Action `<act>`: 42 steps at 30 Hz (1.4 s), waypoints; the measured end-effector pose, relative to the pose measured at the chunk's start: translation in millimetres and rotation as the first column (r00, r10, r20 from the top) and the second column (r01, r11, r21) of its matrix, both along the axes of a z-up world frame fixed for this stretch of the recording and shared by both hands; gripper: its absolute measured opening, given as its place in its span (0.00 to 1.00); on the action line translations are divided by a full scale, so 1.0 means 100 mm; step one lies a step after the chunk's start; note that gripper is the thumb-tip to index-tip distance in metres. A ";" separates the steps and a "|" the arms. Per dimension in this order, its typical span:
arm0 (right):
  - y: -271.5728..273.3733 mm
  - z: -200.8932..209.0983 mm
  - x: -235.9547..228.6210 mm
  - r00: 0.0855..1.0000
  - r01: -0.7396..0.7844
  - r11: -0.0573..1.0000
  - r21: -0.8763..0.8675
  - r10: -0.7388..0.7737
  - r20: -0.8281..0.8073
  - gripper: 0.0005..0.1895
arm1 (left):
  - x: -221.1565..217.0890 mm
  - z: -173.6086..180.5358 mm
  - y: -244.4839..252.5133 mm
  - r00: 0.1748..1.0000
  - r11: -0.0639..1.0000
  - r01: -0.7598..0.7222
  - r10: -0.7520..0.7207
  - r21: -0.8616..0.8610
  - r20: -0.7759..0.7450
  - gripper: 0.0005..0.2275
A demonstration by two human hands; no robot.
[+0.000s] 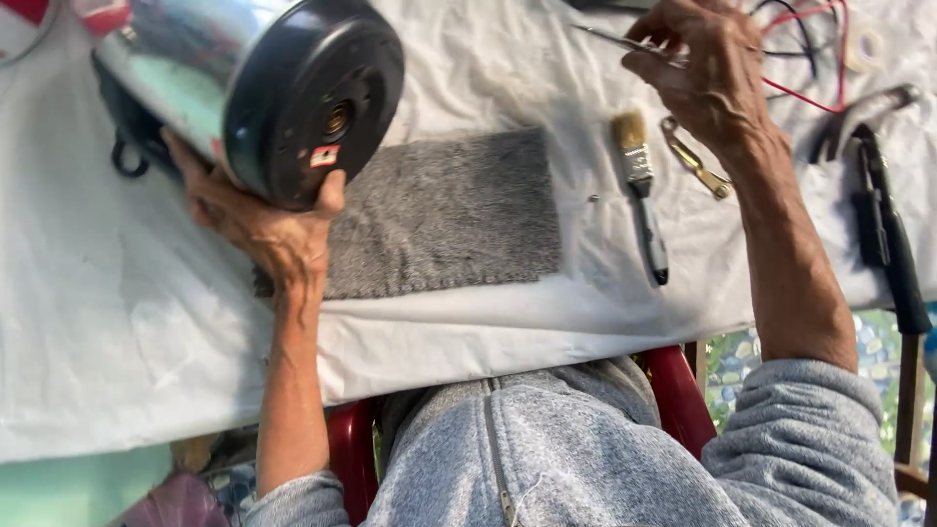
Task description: The person assembles an electric kettle by attaching the base to the main body and securing it with screws. They use a screwdriver to tighten the screws and ensure the parts are properly aligned.
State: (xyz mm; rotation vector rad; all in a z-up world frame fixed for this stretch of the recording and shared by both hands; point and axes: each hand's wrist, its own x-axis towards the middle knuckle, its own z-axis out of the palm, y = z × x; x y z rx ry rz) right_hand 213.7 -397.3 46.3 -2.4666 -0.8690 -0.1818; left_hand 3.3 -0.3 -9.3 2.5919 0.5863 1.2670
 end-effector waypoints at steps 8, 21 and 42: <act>-0.32 -0.08 0.09 0.992 -0.093 0.994 0.063 0.098 -0.079 0.13 | 0.00 0.00 0.01 1.000 0.993 -0.024 0.025 0.111 -0.012 0.50; -1.38 -0.07 -0.65 0.982 0.147 0.987 -0.072 -0.154 -0.107 0.01 | -0.05 0.04 -0.01 0.994 0.998 -0.063 0.064 0.018 -0.093 0.53; -1.13 -0.30 -0.75 0.957 0.291 0.930 -0.226 -0.287 0.049 0.03 | 0.02 0.27 -0.14 0.998 1.000 -0.030 0.030 0.005 -0.049 0.55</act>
